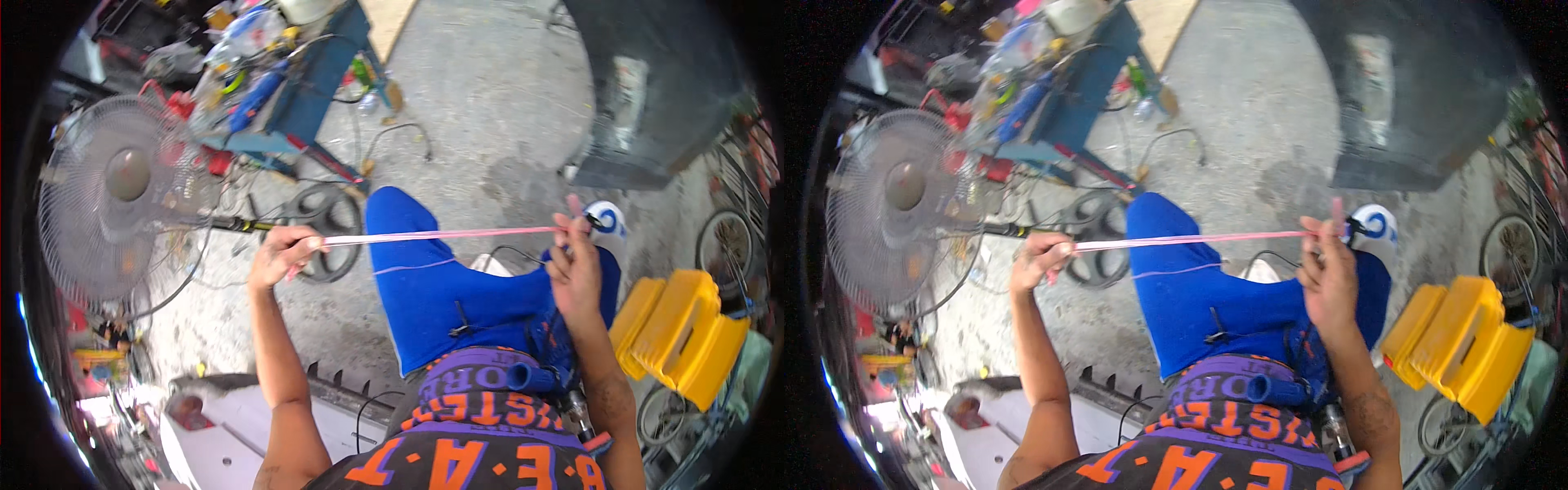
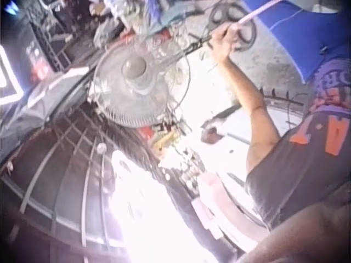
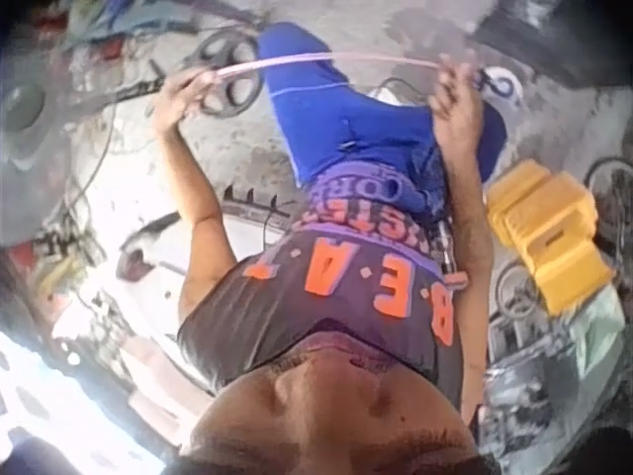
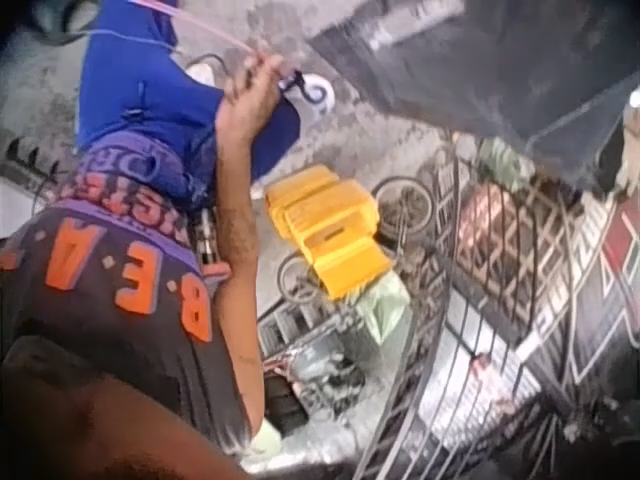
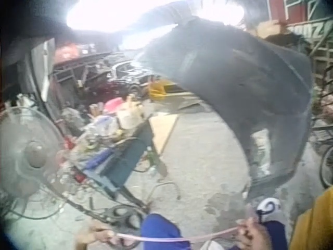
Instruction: Repairing or splicing wires, possibly for a vehicle component, using a specialized tool.
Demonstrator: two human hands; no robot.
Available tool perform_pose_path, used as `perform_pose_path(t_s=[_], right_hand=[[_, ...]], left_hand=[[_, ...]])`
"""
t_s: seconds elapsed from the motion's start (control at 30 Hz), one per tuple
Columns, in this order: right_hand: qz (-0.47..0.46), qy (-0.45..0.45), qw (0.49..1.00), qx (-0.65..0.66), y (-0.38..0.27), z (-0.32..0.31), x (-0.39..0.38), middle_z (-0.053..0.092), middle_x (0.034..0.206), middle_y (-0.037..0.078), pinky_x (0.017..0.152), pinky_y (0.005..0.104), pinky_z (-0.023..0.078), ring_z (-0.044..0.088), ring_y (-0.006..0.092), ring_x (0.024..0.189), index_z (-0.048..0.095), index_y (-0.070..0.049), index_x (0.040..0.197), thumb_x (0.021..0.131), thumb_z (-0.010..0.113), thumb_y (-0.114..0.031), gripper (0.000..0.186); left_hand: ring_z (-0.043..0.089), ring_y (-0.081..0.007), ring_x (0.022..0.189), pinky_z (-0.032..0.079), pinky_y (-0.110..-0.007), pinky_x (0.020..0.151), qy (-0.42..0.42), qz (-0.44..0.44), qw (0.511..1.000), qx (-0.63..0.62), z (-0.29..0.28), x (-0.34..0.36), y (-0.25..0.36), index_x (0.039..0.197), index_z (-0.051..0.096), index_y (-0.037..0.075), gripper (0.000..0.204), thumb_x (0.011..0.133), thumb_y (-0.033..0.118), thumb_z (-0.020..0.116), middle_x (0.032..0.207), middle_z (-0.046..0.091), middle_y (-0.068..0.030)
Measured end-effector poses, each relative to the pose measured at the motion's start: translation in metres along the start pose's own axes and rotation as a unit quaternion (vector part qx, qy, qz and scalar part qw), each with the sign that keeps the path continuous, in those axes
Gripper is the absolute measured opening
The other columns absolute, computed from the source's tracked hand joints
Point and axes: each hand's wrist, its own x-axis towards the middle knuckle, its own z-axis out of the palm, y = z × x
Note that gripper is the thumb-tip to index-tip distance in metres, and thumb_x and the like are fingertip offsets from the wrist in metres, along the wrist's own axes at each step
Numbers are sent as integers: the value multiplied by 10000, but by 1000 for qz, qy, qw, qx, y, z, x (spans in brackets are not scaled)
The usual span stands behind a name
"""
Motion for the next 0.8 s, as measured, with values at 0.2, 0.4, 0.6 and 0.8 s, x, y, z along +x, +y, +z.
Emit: perform_pose_path(t_s=[0.2, 0.4, 0.6, 0.8], right_hand=[[-47, 7, 999, 3, -5, -6, 7, 534, 862, -17, 410, 195, 193, 254, 13, 484, 598, -25, 1288, 1076, 480, -371, 422], [-68, -19, 965, -252, 0, -11, 4, 652, 1099, 53, 463, 199, 268, 341, 29, 534, 597, -5, 1314, 1040, 554, -318, 418], [-86, -162, 792, -583, 6, 30, -24, 716, 901, 68, 645, 251, 469, 643, 117, 771, 742, -28, 1015, 886, 740, -190, 207], [-149, -216, 770, -581, 27, 11, -16, 688, 1086, 62, 625, 240, 449, 611, 113, 768, 710, -55, 1145, 880, 754, -170, 292]], left_hand=[[453, -34, 496, 385, -213, 465, 44, 5, 997, -64, -4, -12, -38, 903, 729, 9, 265, 951, 266, 685, 596, 542, 30], [475, -43, 547, 390, -207, 497, 55, 17, 985, -165, 20, -8, -38, 1026, 706, -33, 200, 972, 133, 609, 715, 613, -17], [472, -49, 565, 392, -214, 506, -76, 79, 984, -137, 68, 2, 1, 1112, 691, 5, 180, 1007, 83, 568, 777, 682, -50], [540, -56, 632, 417, -228, 562, -142, -45, 986, 69, 91, -1, -3, 1030, 700, 34, 167, 983, 136, 577, 745, 663, -21]])
